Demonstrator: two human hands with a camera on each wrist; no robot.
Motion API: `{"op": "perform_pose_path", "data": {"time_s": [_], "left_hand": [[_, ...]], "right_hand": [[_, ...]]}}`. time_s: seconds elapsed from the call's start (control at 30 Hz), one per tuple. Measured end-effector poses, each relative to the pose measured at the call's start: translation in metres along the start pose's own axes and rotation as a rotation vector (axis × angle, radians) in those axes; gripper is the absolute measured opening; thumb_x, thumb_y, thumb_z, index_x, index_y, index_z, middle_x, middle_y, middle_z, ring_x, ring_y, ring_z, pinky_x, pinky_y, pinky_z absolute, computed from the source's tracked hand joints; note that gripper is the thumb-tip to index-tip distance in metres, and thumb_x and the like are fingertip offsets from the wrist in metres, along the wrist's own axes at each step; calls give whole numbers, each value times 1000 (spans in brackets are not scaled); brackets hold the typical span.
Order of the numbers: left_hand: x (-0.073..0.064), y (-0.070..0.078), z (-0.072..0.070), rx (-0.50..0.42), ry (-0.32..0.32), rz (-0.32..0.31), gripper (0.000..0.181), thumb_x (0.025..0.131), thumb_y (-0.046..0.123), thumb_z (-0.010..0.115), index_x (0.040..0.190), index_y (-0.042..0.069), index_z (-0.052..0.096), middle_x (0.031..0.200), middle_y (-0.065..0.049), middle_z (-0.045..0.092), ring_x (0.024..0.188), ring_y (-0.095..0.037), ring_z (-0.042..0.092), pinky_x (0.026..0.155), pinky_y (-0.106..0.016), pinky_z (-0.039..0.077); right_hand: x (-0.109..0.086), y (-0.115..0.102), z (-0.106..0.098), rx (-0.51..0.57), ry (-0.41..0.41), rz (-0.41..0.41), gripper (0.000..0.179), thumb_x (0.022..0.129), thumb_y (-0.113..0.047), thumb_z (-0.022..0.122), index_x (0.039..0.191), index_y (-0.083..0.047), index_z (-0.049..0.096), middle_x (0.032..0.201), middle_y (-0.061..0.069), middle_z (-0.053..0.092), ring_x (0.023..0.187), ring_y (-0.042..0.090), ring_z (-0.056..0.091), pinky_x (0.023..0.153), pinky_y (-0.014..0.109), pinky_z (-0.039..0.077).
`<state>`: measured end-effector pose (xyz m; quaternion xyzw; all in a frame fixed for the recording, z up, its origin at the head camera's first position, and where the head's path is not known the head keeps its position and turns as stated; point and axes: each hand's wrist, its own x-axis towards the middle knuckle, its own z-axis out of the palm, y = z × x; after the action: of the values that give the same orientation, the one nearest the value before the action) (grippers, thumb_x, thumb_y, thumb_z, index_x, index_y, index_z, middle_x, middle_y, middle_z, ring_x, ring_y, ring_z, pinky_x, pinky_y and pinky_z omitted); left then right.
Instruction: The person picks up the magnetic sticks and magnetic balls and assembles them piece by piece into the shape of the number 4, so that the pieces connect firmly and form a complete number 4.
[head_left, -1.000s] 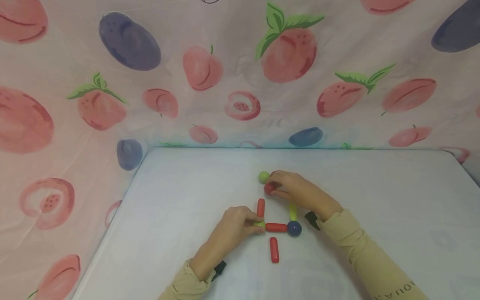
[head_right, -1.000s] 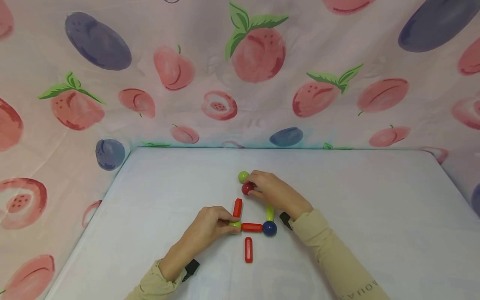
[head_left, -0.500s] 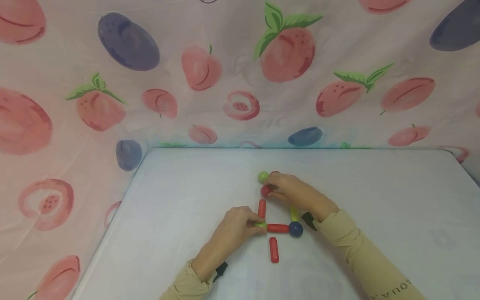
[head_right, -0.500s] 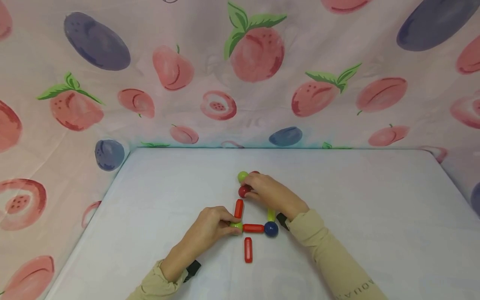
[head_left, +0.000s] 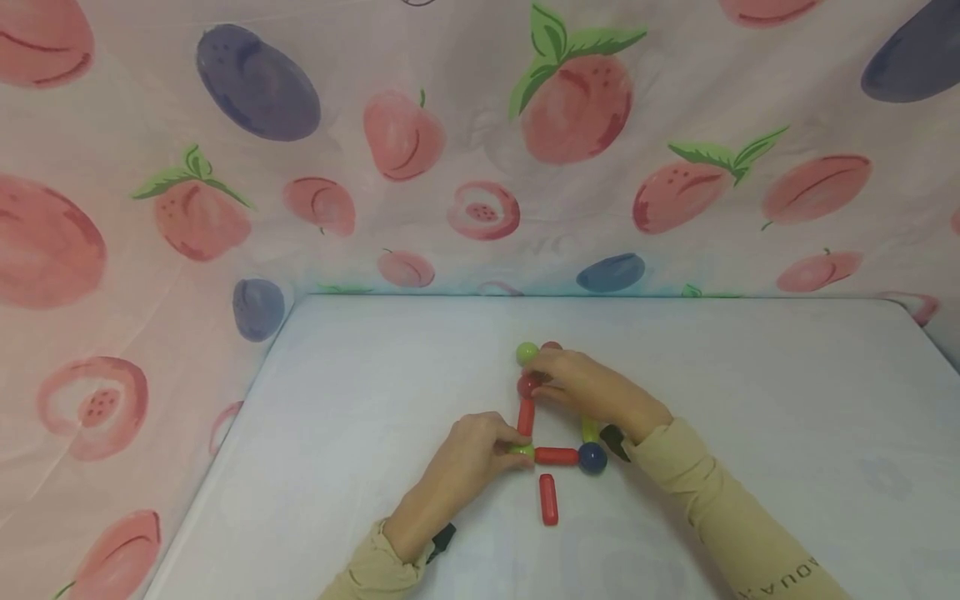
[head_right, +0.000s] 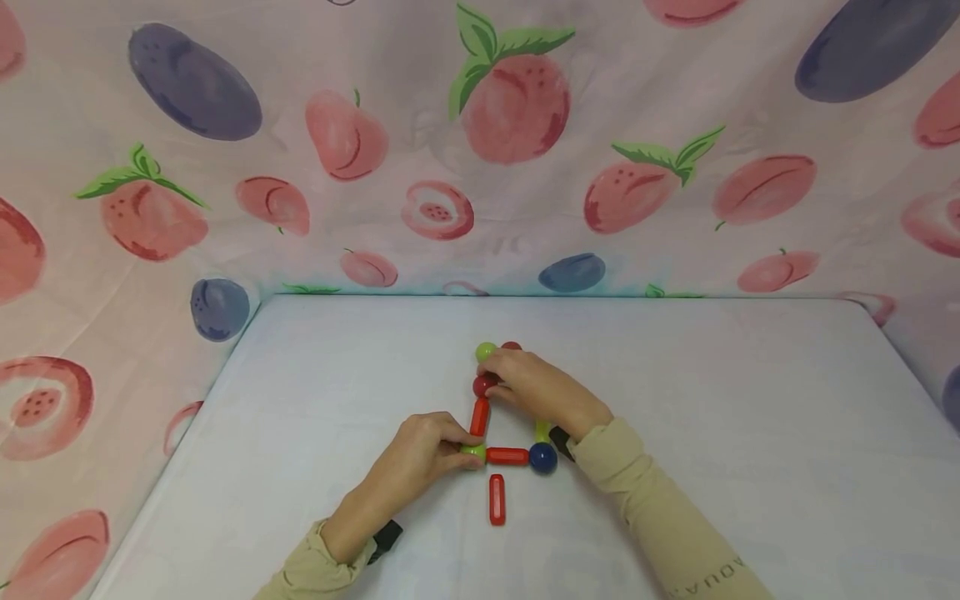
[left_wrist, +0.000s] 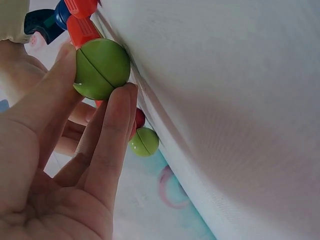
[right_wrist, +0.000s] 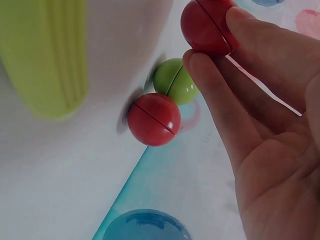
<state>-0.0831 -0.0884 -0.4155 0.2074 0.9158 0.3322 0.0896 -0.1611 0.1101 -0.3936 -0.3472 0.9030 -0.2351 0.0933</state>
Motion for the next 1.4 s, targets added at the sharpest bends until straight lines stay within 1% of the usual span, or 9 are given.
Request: {"op": "perform_pose_path", "data": {"time_s": [0.17, 0.4, 0.87, 1.17, 1.27, 1.4], "left_hand": [[1, 0, 0, -9, -5, -1, 27, 77, 25, 84, 101, 14, 80, 80, 7, 70, 69, -1, 54, 65, -15, 49], [0, 0, -1, -28, -14, -6, 27, 77, 24, 85, 101, 14, 80, 79, 8, 69, 68, -1, 54, 65, -15, 49], [1, 0, 1, -10, -15, -7, 28, 78, 26, 84, 103, 14, 80, 76, 10, 66, 67, -3, 51, 62, -16, 47], [1, 1, 1, -8, -21, -6, 29, 78, 27, 83, 104, 14, 79, 78, 9, 67, 68, -3, 52, 62, -15, 47], [1, 1, 1, -6, -16, -12, 28, 79, 27, 83, 104, 14, 79, 78, 9, 67, 68, -4, 52, 62, -16, 47], [1, 2, 1, -3, -12, -18, 28, 80, 28, 82, 104, 14, 79, 79, 9, 67, 68, -4, 52, 63, -16, 47]], "right_hand": [[1, -1, 0, 12, -2, -17, 24, 89, -13, 74, 111, -6, 69, 98, -1, 71, 93, 13, 67, 91, 34, 56], [4, -2, 3, -1, -18, 17, 27, 89, -14, 75, 114, -7, 70, 99, -1, 71, 94, 13, 67, 93, 34, 55], [3, -2, 7, -20, -27, 38, 29, 89, -15, 75, 115, -7, 68, 104, 2, 69, 99, 17, 66, 94, 35, 55], [2, 1, 6, -46, -13, 22, 28, 89, -15, 75, 115, -7, 69, 105, 2, 68, 100, 17, 65, 95, 36, 54], [1, 2, 5, -49, -5, 17, 29, 90, -16, 74, 117, -7, 69, 109, 3, 69, 104, 19, 64, 97, 37, 53], [0, 2, 2, -48, 1, 32, 32, 91, -17, 72, 122, -8, 67, 120, 5, 67, 116, 21, 61, 102, 40, 50]]}}
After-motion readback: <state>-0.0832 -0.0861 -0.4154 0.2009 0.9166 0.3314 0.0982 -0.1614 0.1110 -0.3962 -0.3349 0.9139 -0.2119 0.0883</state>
